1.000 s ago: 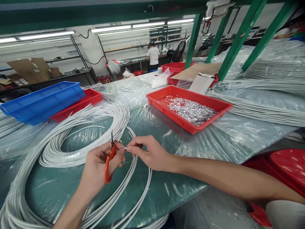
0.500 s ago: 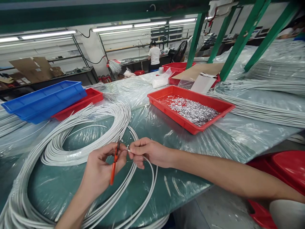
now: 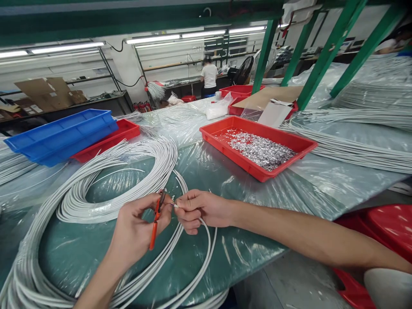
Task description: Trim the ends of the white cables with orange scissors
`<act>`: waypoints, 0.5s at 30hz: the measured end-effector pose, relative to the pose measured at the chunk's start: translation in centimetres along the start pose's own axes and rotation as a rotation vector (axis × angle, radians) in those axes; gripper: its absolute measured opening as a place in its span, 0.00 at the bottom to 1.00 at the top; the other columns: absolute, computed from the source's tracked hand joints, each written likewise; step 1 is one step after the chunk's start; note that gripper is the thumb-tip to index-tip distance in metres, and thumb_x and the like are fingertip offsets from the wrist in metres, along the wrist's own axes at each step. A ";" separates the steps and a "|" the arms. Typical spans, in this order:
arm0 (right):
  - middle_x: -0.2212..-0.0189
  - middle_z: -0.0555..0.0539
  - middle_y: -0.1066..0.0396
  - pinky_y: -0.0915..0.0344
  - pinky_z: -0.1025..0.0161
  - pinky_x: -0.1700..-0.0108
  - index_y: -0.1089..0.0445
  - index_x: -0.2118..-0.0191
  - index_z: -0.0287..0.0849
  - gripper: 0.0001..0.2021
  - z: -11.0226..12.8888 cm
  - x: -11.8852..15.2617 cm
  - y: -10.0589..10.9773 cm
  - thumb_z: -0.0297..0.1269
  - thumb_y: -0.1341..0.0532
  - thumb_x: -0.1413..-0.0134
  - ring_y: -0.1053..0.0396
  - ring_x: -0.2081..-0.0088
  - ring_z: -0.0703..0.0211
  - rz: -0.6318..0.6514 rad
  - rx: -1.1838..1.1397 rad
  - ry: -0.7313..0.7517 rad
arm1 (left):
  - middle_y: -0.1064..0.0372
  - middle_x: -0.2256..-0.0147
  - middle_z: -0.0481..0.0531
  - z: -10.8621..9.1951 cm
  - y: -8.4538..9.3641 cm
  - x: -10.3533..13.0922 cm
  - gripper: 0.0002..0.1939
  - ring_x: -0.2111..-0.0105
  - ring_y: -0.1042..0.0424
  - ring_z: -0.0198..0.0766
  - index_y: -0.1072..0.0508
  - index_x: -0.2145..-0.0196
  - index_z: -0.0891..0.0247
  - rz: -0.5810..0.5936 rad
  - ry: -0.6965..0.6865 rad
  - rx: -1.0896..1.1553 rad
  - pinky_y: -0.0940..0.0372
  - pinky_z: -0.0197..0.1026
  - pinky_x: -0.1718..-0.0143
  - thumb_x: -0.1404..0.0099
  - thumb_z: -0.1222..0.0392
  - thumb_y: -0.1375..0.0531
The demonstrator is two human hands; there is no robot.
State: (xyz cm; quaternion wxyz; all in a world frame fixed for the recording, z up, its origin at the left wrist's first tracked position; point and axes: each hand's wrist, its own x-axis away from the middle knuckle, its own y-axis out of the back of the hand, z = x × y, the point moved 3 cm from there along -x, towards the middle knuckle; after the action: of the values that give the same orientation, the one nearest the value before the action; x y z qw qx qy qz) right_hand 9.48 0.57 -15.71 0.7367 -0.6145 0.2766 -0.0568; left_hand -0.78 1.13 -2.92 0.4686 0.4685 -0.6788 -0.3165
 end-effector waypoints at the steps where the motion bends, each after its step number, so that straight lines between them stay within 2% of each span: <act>1: 0.85 0.59 0.55 0.48 0.65 0.74 0.37 0.74 0.38 0.16 0.0 0.0 0.0 0.41 0.36 0.40 0.52 0.81 0.68 0.009 0.003 -0.006 | 0.35 0.77 0.46 -0.1 0.0 0.0 0.08 0.75 0.37 0.32 0.30 0.75 0.63 -0.011 0.003 -0.004 0.38 0.33 0.72 0.39 0.62 0.39; 4: 0.85 0.59 0.55 0.47 0.65 0.74 0.37 0.74 0.39 0.17 0.0 0.1 -0.1 0.42 0.36 0.40 0.51 0.81 0.68 0.001 0.015 -0.017 | 0.33 0.75 0.47 -0.1 0.0 0.0 0.06 0.73 0.34 0.34 0.27 0.72 0.63 -0.027 0.049 0.000 0.36 0.34 0.70 0.39 0.60 0.39; 6: 0.85 0.59 0.51 0.45 0.65 0.74 0.34 0.72 0.37 0.15 0.2 0.0 0.0 0.43 0.35 0.42 0.48 0.81 0.68 -0.053 0.073 0.022 | 0.31 0.74 0.47 -0.1 0.2 -0.1 0.05 0.72 0.33 0.34 0.26 0.70 0.63 -0.048 0.094 0.011 0.36 0.33 0.69 0.39 0.59 0.38; 8: 0.84 0.56 0.43 0.44 0.66 0.74 0.31 0.70 0.36 0.14 0.5 0.0 0.4 0.44 0.34 0.43 0.44 0.80 0.68 -0.140 0.202 0.116 | 0.32 0.75 0.46 0.0 0.6 -0.4 0.06 0.73 0.33 0.33 0.26 0.68 0.63 -0.074 0.151 0.014 0.37 0.33 0.70 0.39 0.58 0.38; 11: 0.80 0.52 0.34 0.45 0.67 0.75 0.31 0.72 0.36 0.16 0.9 0.0 0.8 0.45 0.34 0.45 0.42 0.80 0.69 -0.274 0.450 0.279 | 0.34 0.79 0.45 0.0 0.9 -0.9 0.09 0.77 0.36 0.31 0.27 0.70 0.64 -0.071 0.215 0.014 0.39 0.31 0.75 0.36 0.57 0.40; 15: 0.79 0.52 0.33 0.45 0.68 0.75 0.31 0.73 0.37 0.13 1.1 0.4 0.5 0.41 0.34 0.45 0.42 0.78 0.69 -0.426 0.770 0.422 | 0.35 0.80 0.45 0.1 0.8 -1.1 0.13 0.79 0.36 0.30 0.30 0.75 0.63 -0.021 0.224 0.116 0.40 0.31 0.76 0.35 0.54 0.40</act>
State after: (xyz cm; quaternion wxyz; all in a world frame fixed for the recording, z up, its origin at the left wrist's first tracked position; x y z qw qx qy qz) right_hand 10.22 1.51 -16.21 0.8104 -0.3152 0.2467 -0.4279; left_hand -1.01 2.41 -2.60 0.5102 0.5342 -0.6345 -0.2276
